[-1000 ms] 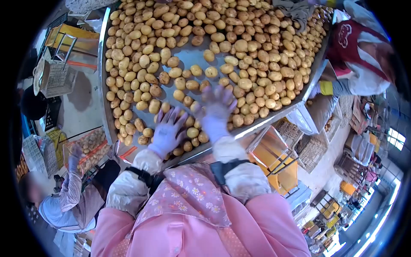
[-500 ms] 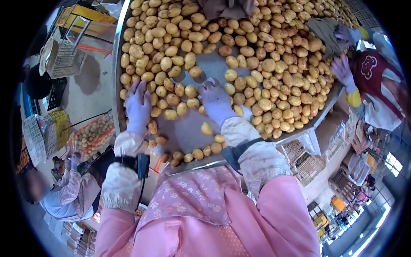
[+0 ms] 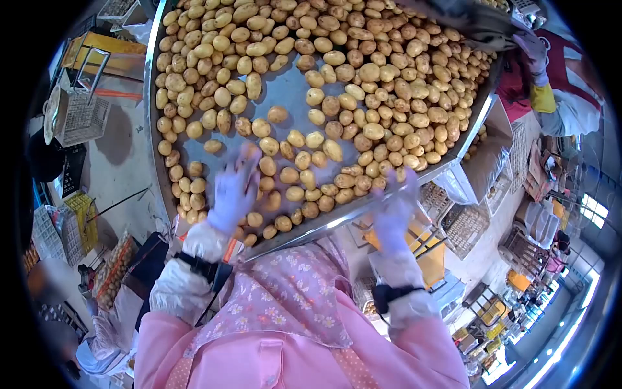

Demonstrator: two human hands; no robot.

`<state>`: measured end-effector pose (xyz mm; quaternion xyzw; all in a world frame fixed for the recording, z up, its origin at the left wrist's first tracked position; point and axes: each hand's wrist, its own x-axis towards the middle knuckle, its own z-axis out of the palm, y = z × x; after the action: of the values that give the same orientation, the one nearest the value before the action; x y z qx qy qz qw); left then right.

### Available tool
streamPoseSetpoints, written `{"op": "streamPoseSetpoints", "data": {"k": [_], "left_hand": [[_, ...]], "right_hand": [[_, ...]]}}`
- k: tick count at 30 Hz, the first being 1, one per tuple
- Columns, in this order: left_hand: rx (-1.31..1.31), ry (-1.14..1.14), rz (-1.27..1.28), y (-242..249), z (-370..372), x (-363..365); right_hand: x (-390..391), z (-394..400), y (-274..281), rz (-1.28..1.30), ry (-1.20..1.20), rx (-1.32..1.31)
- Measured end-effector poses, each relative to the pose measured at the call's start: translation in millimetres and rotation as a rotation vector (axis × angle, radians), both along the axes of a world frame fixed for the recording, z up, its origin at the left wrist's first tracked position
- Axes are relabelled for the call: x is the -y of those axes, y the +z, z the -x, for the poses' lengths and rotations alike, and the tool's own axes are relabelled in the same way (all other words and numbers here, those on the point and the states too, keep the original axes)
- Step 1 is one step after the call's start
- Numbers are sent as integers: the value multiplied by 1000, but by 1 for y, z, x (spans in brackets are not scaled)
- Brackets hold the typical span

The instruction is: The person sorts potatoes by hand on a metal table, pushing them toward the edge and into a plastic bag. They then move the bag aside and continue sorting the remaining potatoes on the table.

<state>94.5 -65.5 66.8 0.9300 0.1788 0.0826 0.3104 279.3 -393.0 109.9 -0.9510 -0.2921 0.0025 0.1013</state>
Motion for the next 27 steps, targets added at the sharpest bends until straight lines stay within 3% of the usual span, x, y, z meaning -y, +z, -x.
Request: {"op": "streamPoseSetpoints", "data": {"k": [3, 4, 5, 6, 8, 9, 10, 11, 12, 15, 16, 17, 19, 21, 23, 24, 25, 26, 27], "left_hand": [[-8, 81, -240, -11, -57, -23], [-80, 142, -352, -16, -62, -27], [-83, 160, -358, -27, -51, -24], [-50, 114, -177, -43, -32, -21], [-65, 63, 76, -37, 17, -10], [-110, 61, 146, -24, 41, -5], [-115, 74, 145, -17, 55, -11], [-175, -50, 102, -12, 66, -20], [-243, -177, 68, -5, 77, -27], [-58, 133, -181, -5, 30, -99], [-4, 294, -276, -1, 2, -127], [100, 390, -303, -15, -19, -157], [60, 437, -267, -21, -45, -175], [-125, 475, -485, -28, -68, -159], [-13, 305, -245, -27, -46, -137], [-211, 232, -332, -19, -31, -112], [-240, 216, -118, -10, -18, -85], [-182, 184, -33, -18, -2, -58], [-214, 113, 11, -10, 10, -32]], "right_hand": [[-117, 14, -56, -160, -77, -131], [-144, 38, -69, -8, 4, -90], [-160, 53, -77, 144, 91, -46], [-159, 46, -81, 134, 105, -43], [-131, 22, -82, 139, 813, -188], [-132, -12, -76, 318, 675, -521], [-133, -42, -80, 383, 740, -91], [-148, -81, -90, 296, 651, 7], [-186, -108, -79, 117, 600, -63], [-321, -133, -84, 14, 395, 65], [-367, -104, -39, 183, 261, -96], [-380, -87, -63, 137, 233, -15], [-365, -54, -76, 80, 516, -117], [-313, -23, -77, 178, 845, -102], [-232, -40, -77, 22, 978, -312], [-205, -56, -56, 165, 809, -368], [-194, -67, -39, 300, 643, -416], [-187, -60, -48, 302, 639, -421], [-177, -47, -63, 164, 402, -261]]}}
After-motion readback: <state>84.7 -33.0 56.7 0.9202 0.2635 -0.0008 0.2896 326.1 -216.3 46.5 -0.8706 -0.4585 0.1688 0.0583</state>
